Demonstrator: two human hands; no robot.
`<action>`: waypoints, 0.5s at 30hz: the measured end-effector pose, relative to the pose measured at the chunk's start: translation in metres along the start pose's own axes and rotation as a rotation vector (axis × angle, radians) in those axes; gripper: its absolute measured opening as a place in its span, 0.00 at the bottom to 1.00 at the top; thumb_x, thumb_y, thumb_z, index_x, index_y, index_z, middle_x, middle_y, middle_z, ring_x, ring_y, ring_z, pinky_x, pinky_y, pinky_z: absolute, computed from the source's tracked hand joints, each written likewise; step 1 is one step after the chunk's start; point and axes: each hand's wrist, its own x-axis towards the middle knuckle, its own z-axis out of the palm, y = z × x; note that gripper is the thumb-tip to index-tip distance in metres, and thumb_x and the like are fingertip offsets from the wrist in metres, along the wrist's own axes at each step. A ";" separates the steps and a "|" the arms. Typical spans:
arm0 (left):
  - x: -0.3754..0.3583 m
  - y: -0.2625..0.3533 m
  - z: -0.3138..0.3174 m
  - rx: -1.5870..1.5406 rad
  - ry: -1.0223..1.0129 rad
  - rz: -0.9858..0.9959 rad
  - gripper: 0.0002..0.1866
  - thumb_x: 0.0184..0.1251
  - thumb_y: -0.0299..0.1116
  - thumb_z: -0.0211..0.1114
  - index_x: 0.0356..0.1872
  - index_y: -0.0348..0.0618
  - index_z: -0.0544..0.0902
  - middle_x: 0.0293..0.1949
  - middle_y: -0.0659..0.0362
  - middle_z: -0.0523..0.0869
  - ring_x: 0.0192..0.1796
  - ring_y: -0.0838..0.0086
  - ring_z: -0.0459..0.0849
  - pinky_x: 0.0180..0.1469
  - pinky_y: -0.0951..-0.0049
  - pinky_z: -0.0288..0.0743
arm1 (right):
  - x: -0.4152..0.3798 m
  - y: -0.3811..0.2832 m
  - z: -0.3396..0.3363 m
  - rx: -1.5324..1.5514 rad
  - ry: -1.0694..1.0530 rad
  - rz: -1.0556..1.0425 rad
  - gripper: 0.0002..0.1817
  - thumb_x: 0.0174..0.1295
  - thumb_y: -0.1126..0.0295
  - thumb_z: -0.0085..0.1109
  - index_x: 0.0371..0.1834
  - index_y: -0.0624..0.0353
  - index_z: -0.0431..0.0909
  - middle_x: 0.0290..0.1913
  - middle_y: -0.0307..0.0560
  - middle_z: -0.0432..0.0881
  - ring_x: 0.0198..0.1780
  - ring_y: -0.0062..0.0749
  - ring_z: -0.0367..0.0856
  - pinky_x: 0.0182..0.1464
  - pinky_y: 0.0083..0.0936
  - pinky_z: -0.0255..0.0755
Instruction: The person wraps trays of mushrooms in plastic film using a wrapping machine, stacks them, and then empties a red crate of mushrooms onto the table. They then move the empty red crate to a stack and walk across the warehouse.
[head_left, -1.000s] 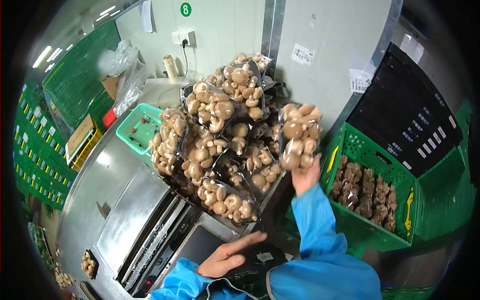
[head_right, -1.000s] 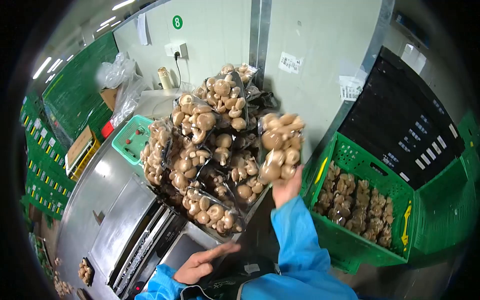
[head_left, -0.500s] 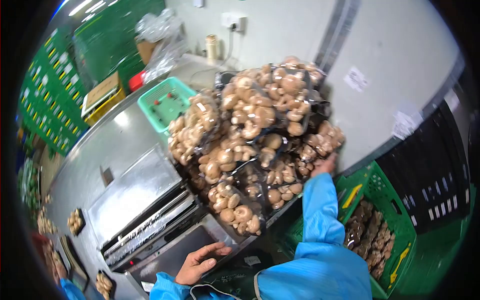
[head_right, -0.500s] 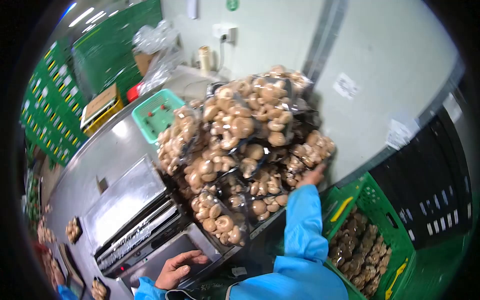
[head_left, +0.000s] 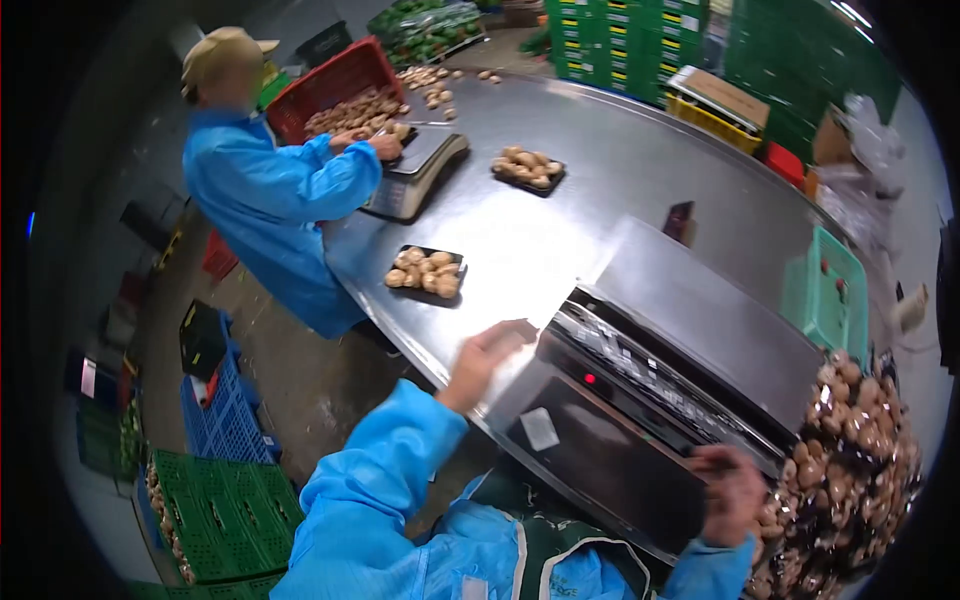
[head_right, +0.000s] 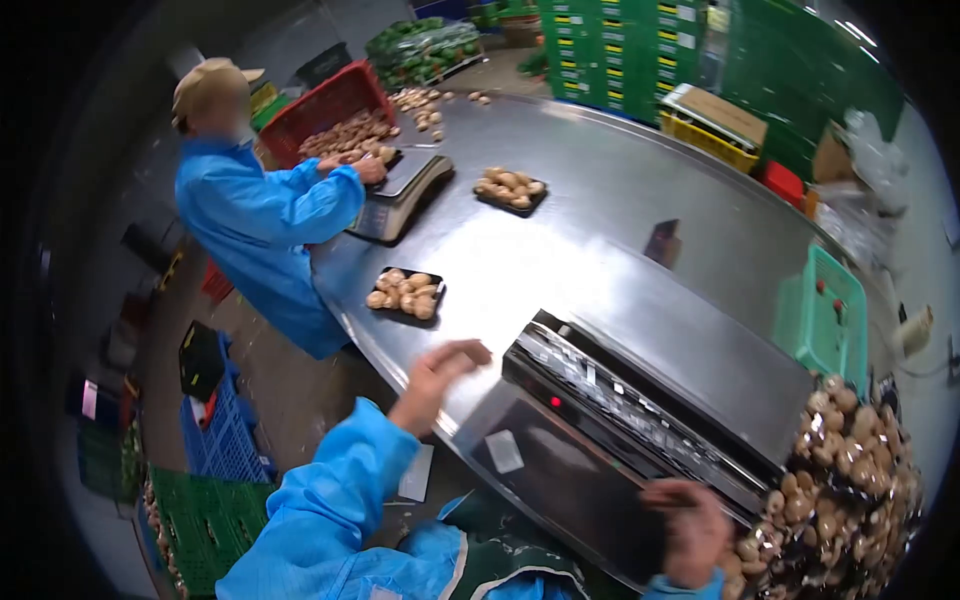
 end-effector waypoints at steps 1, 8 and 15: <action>0.019 -0.010 -0.052 0.062 0.196 0.078 0.11 0.64 0.27 0.56 0.45 0.35 0.79 0.43 0.61 0.80 0.47 0.79 0.76 0.54 0.76 0.68 | 0.018 0.010 0.045 0.072 -0.240 0.142 0.20 0.63 0.65 0.46 0.50 0.71 0.72 0.49 0.57 0.77 0.51 0.42 0.77 0.54 0.34 0.71; 0.138 -0.119 -0.357 0.244 0.757 -0.024 0.21 0.64 0.38 0.58 0.53 0.33 0.74 0.50 0.53 0.78 0.52 0.70 0.75 0.56 0.73 0.66 | 0.217 0.179 0.315 0.117 -0.361 0.591 0.34 0.61 0.66 0.54 0.67 0.71 0.52 0.61 0.62 0.66 0.60 0.42 0.69 0.57 0.28 0.67; 0.195 -0.156 -0.381 0.229 0.463 -0.290 0.29 0.67 0.48 0.53 0.62 0.37 0.68 0.59 0.53 0.73 0.61 0.66 0.70 0.62 0.71 0.62 | 0.317 0.322 0.380 -0.165 -0.316 0.594 0.45 0.48 0.76 0.59 0.71 0.62 0.45 0.68 0.62 0.55 0.64 0.43 0.62 0.58 0.31 0.64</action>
